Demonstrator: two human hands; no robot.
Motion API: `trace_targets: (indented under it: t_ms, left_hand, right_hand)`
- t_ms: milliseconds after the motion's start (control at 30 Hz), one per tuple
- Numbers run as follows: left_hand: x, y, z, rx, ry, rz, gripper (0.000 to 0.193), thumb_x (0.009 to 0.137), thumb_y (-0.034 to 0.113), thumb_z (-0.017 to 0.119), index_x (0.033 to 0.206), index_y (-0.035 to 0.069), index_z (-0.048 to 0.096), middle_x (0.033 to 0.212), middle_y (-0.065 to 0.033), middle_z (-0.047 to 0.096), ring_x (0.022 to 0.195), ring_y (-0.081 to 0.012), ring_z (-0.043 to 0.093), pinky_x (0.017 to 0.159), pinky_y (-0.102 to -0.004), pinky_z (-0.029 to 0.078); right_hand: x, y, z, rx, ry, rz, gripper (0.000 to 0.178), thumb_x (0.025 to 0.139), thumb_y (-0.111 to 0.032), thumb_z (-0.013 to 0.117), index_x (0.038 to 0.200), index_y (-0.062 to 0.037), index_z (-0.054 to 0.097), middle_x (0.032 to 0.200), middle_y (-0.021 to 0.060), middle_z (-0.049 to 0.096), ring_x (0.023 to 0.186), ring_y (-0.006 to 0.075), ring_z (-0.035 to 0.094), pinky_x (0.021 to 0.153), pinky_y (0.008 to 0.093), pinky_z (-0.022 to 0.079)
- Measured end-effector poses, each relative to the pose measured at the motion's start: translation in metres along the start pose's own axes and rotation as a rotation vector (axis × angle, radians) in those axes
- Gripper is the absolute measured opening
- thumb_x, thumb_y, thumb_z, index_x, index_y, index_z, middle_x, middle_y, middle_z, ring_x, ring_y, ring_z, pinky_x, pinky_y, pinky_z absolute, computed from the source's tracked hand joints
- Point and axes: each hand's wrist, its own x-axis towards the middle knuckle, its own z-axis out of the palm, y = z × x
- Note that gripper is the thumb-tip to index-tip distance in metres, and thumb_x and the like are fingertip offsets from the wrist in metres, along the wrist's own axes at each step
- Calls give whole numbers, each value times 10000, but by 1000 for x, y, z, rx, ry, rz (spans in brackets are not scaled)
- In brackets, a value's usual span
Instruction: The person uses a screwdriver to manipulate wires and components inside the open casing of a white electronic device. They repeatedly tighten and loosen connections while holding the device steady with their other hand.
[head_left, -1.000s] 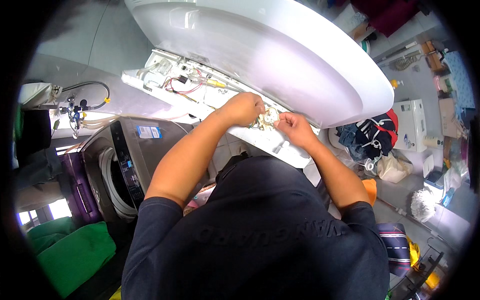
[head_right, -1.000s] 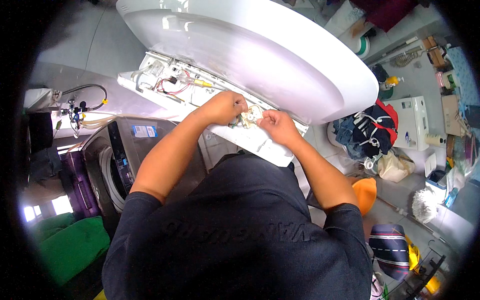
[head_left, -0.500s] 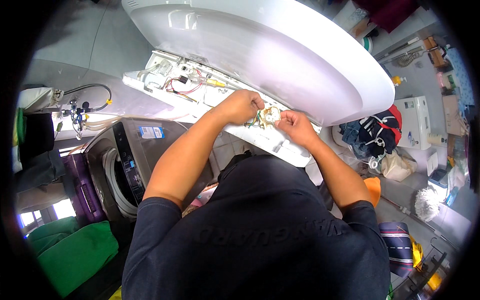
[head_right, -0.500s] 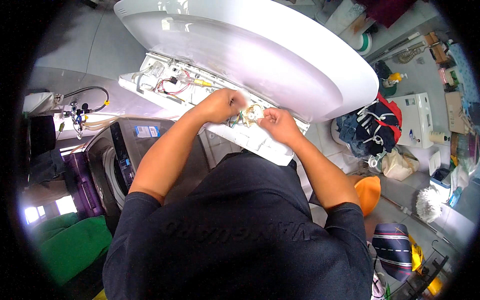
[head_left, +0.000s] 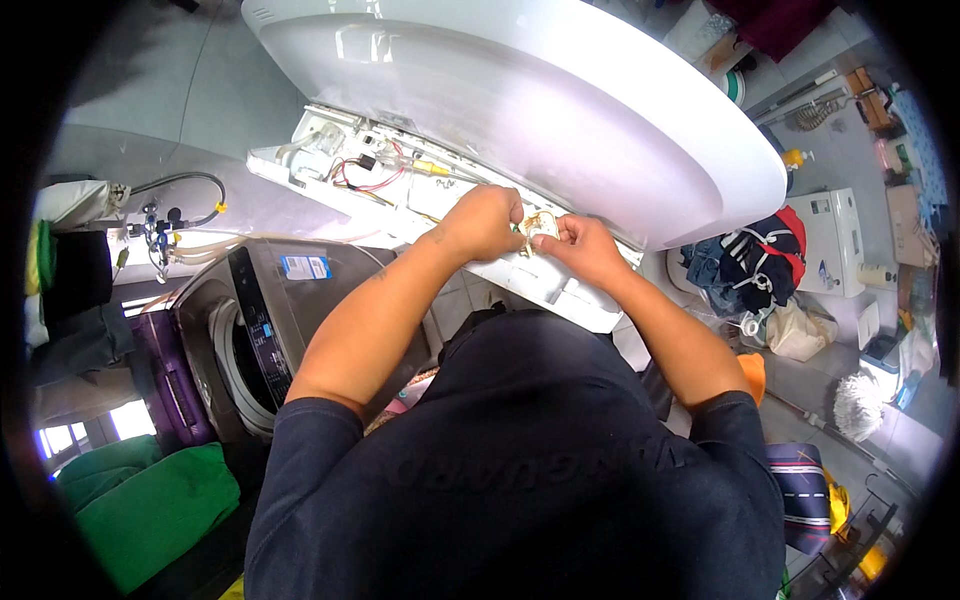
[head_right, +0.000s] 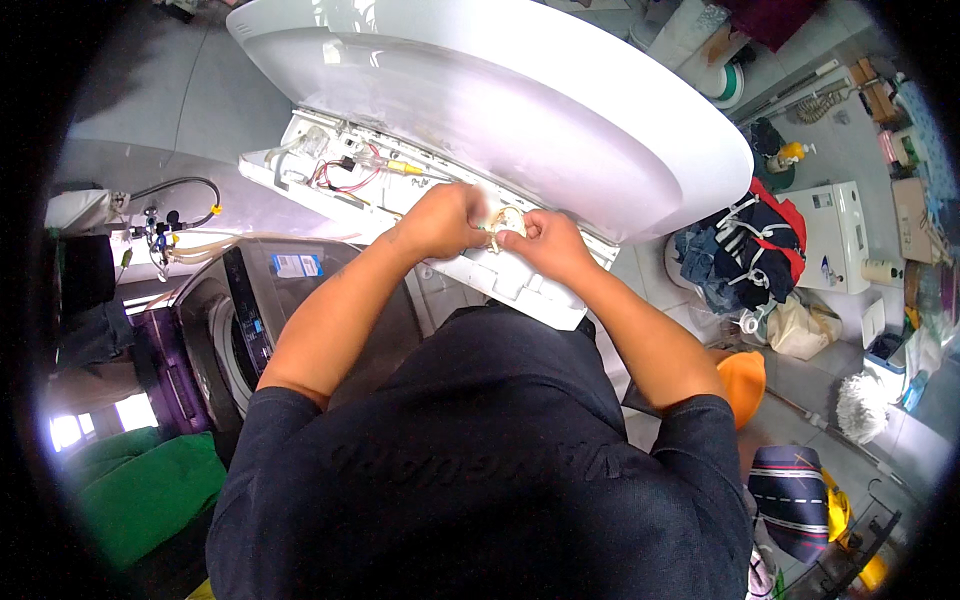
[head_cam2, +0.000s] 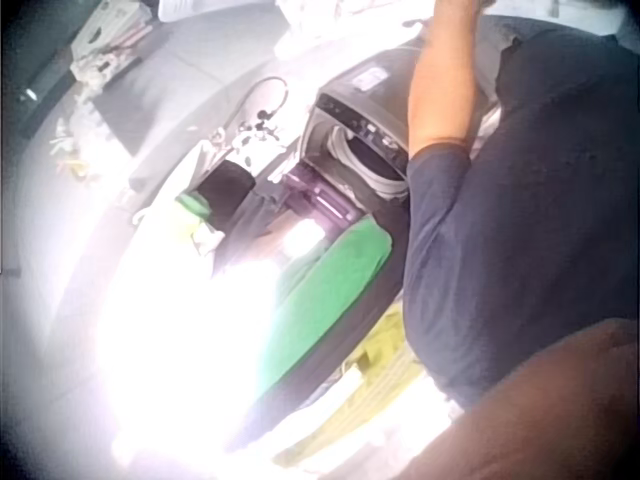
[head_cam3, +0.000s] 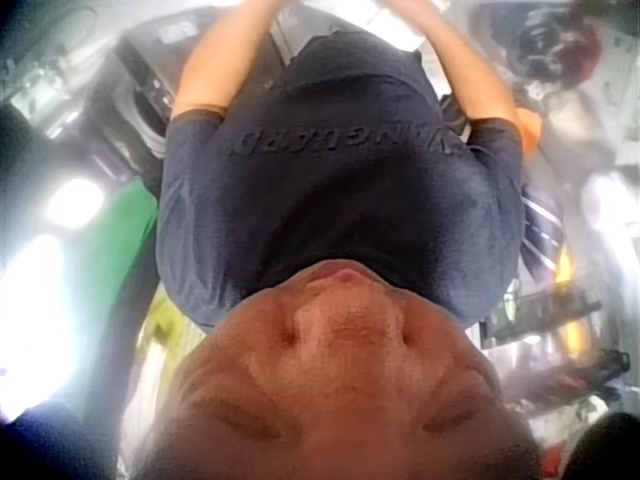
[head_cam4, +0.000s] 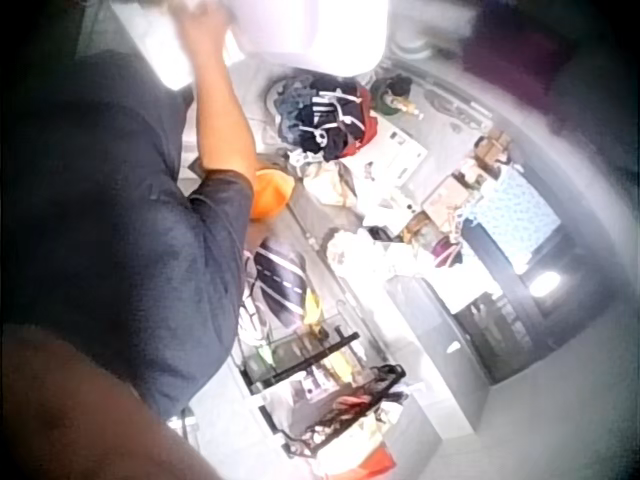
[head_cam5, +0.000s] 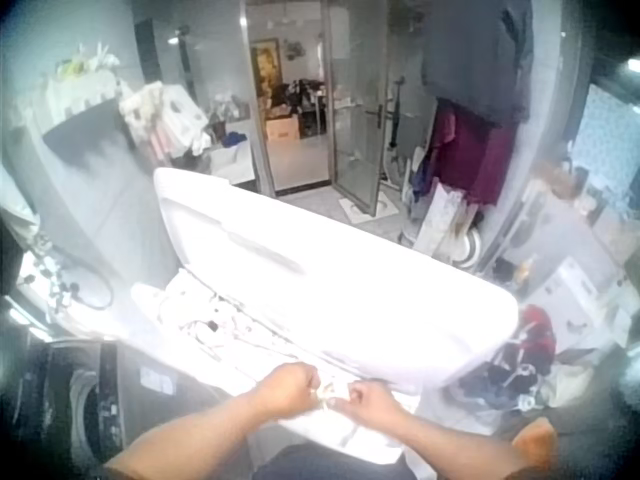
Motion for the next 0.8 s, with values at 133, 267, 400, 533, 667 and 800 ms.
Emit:
trace_targets:
  t_ms: [133, 267, 400, 533, 667, 800]
  left_hand:
    - [-4, 6, 7, 77, 73, 6, 388, 732, 317, 871, 859, -2, 690, 888, -215, 702, 880, -399, 687, 796, -458, 544]
    - [-7, 11, 13, 86, 112, -12, 364, 756, 311, 846, 834, -5, 683, 876, -222, 701, 871, -404, 686, 797, -471, 545]
    - [-7, 11, 19, 122, 162, 12, 344, 764, 297, 828, 812, -7, 676, 871, -224, 702, 855, -405, 686, 792, -476, 547]
    - [-8, 18, 16, 81, 140, -11, 317, 787, 268, 813, 849, -11, 675, 871, -226, 706, 866, -407, 690, 797, -470, 551]
    - [-7, 10, 13, 59, 163, -21, 329, 746, 283, 844, 795, 6, 674, 770, -202, 692, 765, -392, 686, 722, -463, 546]
    - [-8, 13, 5, 23, 123, -65, 308, 742, 252, 844, 820, 8, 673, 774, -200, 696, 777, -391, 687, 726, -457, 546]
  right_hand:
    - [3, 3, 1, -58, 40, -2, 579, 814, -507, 815, 637, -56, 496, 576, 32, 456, 557, 166, 421, 543, 374, 370]
    - [0, -12, 0, -128, 47, 28, 593, 818, -508, 801, 621, -59, 467, 569, 64, 464, 554, 197, 425, 543, 402, 377]
    - [1, -13, -1, -150, 50, 24, 595, 825, -510, 795, 621, -54, 474, 572, 84, 478, 555, 216, 438, 549, 413, 387]
    - [-2, -18, -3, -171, 57, 30, 602, 825, -520, 799, 629, -37, 497, 584, 100, 506, 560, 234, 464, 560, 415, 403]
    - [-1, -16, -2, -149, 60, 29, 596, 826, -527, 800, 645, -22, 542, 596, 107, 529, 567, 240, 486, 569, 417, 415]
    - [-1, -16, -3, -158, 56, 39, 581, 828, -521, 802, 656, -15, 572, 598, 103, 541, 565, 229, 495, 567, 414, 421]
